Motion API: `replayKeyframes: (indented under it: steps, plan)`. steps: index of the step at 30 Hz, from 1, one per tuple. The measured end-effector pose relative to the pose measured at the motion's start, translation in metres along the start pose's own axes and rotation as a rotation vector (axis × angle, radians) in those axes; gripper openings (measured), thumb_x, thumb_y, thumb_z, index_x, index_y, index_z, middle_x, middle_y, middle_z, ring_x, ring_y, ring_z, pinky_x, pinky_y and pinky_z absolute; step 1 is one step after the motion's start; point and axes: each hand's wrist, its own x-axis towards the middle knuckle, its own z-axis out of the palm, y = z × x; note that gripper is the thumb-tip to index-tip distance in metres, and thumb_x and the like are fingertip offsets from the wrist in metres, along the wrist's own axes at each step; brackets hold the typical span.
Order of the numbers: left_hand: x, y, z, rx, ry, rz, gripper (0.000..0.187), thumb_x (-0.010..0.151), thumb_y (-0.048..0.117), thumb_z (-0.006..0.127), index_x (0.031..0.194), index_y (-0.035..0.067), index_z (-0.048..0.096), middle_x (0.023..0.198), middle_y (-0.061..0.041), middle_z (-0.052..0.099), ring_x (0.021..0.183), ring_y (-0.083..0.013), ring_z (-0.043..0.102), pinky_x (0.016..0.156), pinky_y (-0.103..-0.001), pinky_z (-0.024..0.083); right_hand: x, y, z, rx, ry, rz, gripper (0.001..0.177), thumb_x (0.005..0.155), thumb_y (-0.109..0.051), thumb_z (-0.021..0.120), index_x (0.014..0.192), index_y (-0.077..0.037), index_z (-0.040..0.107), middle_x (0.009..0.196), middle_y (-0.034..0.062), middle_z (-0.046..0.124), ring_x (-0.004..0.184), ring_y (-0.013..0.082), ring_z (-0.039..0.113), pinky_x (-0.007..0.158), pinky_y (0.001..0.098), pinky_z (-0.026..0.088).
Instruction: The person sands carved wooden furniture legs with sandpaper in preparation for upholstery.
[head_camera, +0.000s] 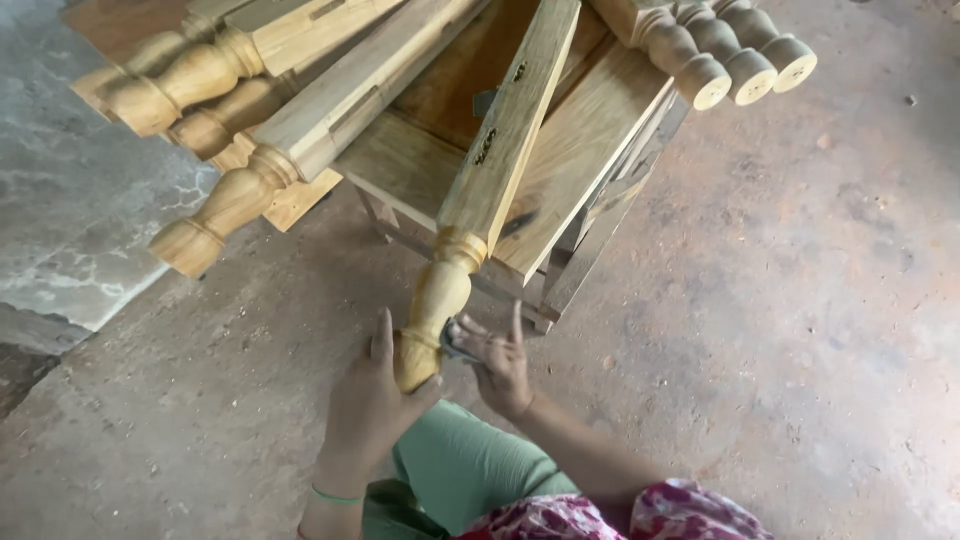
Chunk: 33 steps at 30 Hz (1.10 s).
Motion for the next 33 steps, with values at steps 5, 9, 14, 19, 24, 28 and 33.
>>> replayKeyframes:
  steps: [5,9,14,19,24,28,33]
  plan:
    - [0.014,0.036,0.025,0.638,0.279,0.342,0.068,0.093,0.029,0.066,0.147,-0.005,0.042,0.152,-0.026,0.047,0.132,-0.0368,0.054,0.11,-0.053,0.049,-0.021,0.008,-0.031,-0.161,-0.09,0.109,0.028,0.09,0.003,0.064,0.116,-0.005,0.069,0.118,0.0081,0.079,0.123,0.0279,0.069,0.127,0.0612,0.005]
    - [0.047,0.05,0.039,0.919,0.354,0.396,0.057,0.095,0.022,0.056,0.145,-0.003,0.047,0.155,-0.023,0.046,0.134,-0.0374,0.054,0.106,-0.05,0.052,-0.086,0.046,-0.029,-0.136,-0.091,0.377,0.02,0.093,-0.001,0.067,0.112,-0.005,0.072,0.107,0.0108,0.08,0.112,0.0307,0.073,0.129,0.0545,0.026]
    - [0.097,0.068,0.057,1.057,0.315,0.048,0.052,0.098,0.026,0.055,0.133,-0.012,0.052,0.128,-0.03,0.061,0.112,-0.0394,0.066,0.081,-0.045,0.062,-0.111,0.047,-0.04,-0.114,-0.087,0.429,0.021,0.094,-0.001,0.07,0.115,0.002,0.071,0.11,0.0248,0.074,0.119,0.0449,0.066,0.095,0.0443,0.054]
    - [0.125,0.05,0.045,0.391,0.106,-0.162,0.047,0.087,0.032,0.074,0.116,-0.004,0.065,0.112,-0.026,0.07,0.096,-0.0324,0.073,0.081,-0.042,0.062,-0.11,0.06,-0.046,-0.02,-0.09,0.627,0.023,0.096,-0.008,0.067,0.117,0.0,0.071,0.095,0.0202,0.076,0.079,0.0237,0.075,0.08,0.0352,0.059]
    - [0.128,0.031,0.016,0.076,-0.023,-0.136,0.054,0.068,0.04,0.084,0.103,0.001,0.073,0.107,-0.022,0.075,0.099,-0.0321,0.073,0.088,-0.04,0.059,-0.108,0.071,-0.053,-0.06,-0.042,0.716,0.022,0.098,-0.011,0.066,0.116,-0.001,0.072,0.086,0.0146,0.076,0.069,0.0137,0.065,0.061,0.0307,0.053]
    - [0.128,0.031,0.004,-0.197,-0.135,-0.207,0.06,0.065,0.043,0.083,0.106,0.001,0.073,0.104,-0.018,0.076,0.096,-0.0301,0.077,0.086,-0.038,0.059,-0.104,0.07,-0.055,-0.031,0.022,0.758,0.022,0.099,-0.011,0.066,0.117,0.0,0.07,0.082,0.0137,0.071,0.07,0.0123,0.059,0.063,0.0295,0.052]
    - [0.132,0.017,0.01,-0.246,-0.137,-0.186,0.053,0.075,0.046,0.075,0.106,0.003,0.073,0.103,-0.016,0.077,0.096,-0.028,0.077,0.085,-0.04,0.06,-0.098,0.061,-0.047,-0.02,0.047,0.812,0.023,0.098,-0.013,0.065,0.118,-0.002,0.07,0.078,0.0124,0.069,0.066,0.0124,0.056,0.06,0.0296,0.05]
